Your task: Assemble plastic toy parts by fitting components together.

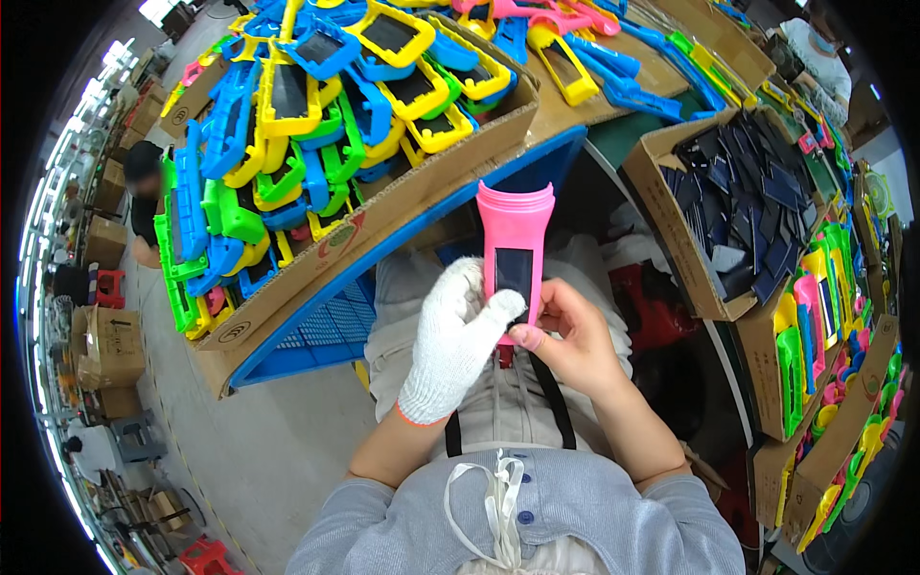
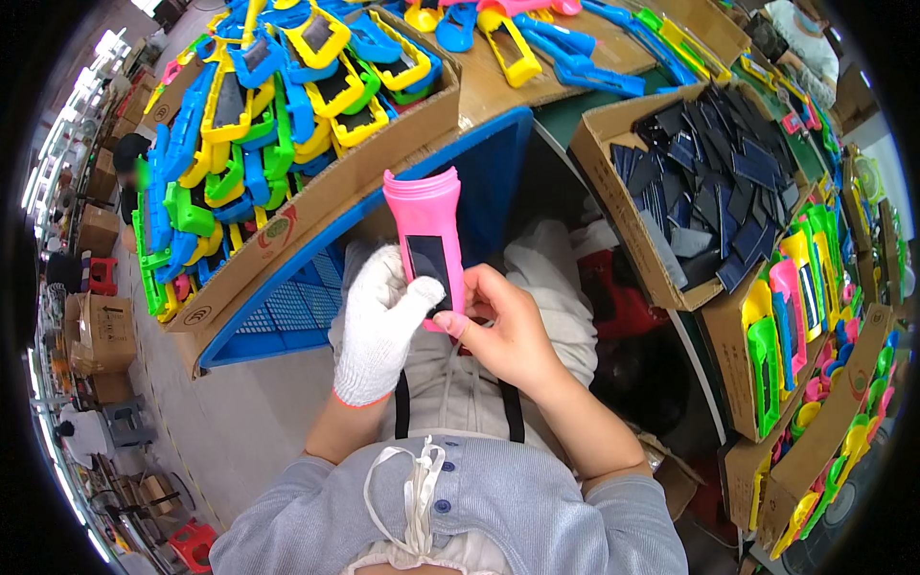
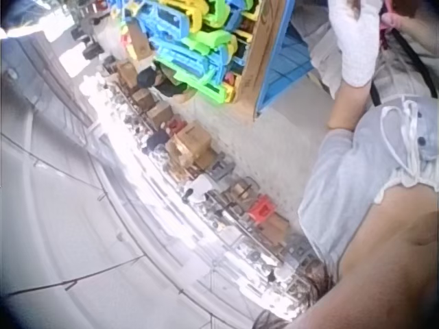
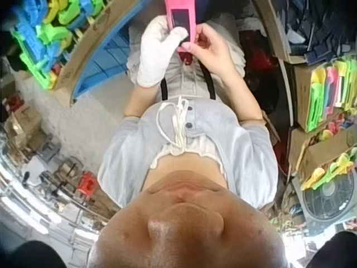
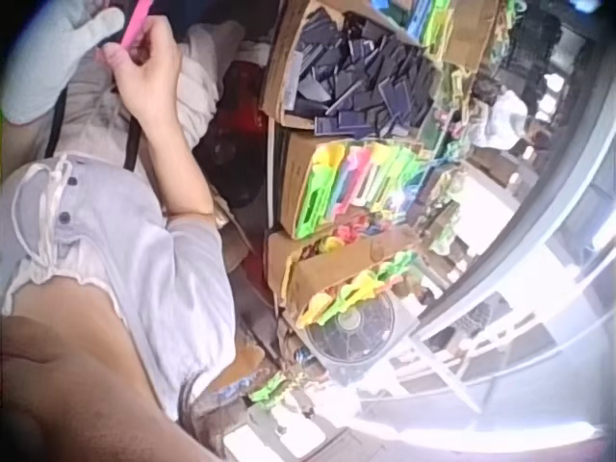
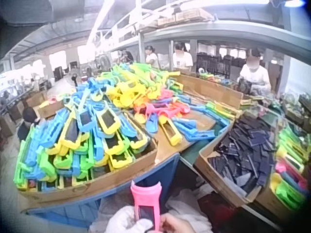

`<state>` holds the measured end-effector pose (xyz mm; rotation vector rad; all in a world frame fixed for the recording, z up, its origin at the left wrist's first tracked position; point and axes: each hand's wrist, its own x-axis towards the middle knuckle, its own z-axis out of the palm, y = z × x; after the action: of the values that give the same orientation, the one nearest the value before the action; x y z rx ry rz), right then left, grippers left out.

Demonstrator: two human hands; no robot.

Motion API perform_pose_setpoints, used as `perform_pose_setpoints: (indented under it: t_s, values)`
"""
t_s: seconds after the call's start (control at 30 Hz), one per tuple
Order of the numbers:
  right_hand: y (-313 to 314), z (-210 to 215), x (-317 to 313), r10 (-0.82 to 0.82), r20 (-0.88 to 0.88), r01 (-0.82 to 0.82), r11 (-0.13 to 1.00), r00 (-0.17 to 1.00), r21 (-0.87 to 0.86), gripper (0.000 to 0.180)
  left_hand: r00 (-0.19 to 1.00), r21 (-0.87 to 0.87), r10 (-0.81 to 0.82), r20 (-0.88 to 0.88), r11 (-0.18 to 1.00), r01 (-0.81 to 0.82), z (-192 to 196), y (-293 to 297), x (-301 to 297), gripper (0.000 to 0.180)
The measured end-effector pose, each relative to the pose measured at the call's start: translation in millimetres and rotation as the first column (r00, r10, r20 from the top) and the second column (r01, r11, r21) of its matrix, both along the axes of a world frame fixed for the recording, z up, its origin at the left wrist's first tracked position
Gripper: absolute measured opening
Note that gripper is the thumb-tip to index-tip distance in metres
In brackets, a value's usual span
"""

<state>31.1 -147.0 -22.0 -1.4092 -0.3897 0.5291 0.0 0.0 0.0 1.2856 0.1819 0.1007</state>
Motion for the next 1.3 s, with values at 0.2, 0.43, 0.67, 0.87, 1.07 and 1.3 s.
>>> perform_pose_setpoints:
  t_s: [0.2, 0.43, 0.67, 0.87, 1.07, 1.3]
  values:
    - [0.4, 3.1, 5.0, 0.022, -0.020, -0.020, 0.998, 1.000, 0.066, 0.023, 1.000, -0.056, -0.007, 0.005, 0.998, 0.007, 13.4, -0.9, -0.4, 0.014]
    - [1.0, -3.2, 7.3, -0.022, 0.246, 0.022, 1.000, 0.969, 0.004, 0.023, 0.991, 0.021, -0.086, 0.100, 0.996, 0.084, -0.2, 11.3, -6.0, 0.016]
    - [3.3, 4.8, 5.8, 0.127, 0.301, -0.111, 0.991, 0.945, -0.072, 0.022, 0.950, -0.040, -0.254, 0.183, 0.963, 0.266, 1.5, 30.8, -12.2, 0.026]
    - [21.2, 11.7, -14.1, 0.069, 0.452, -0.005, 0.990, 0.889, -0.141, 0.027, 0.935, -0.209, -0.293, 0.198, 0.920, 0.332, 7.2, 32.9, -12.8, 0.026]
    - [24.6, 5.9, -14.4, -0.014, 0.393, 0.006, 1.000, 0.919, 0.022, 0.028, 0.910, -0.006, -0.218, 0.354, 0.972, 0.235, 2.4, 30.3, -22.2, 0.031]
    - [32.5, 14.5, -30.9, 0.229, 0.273, -0.251, 0.967, 0.934, 0.050, 0.023, 0.862, -0.119, -0.282, 0.422, 0.925, 0.361, 3.9, 37.3, -36.3, 0.038]
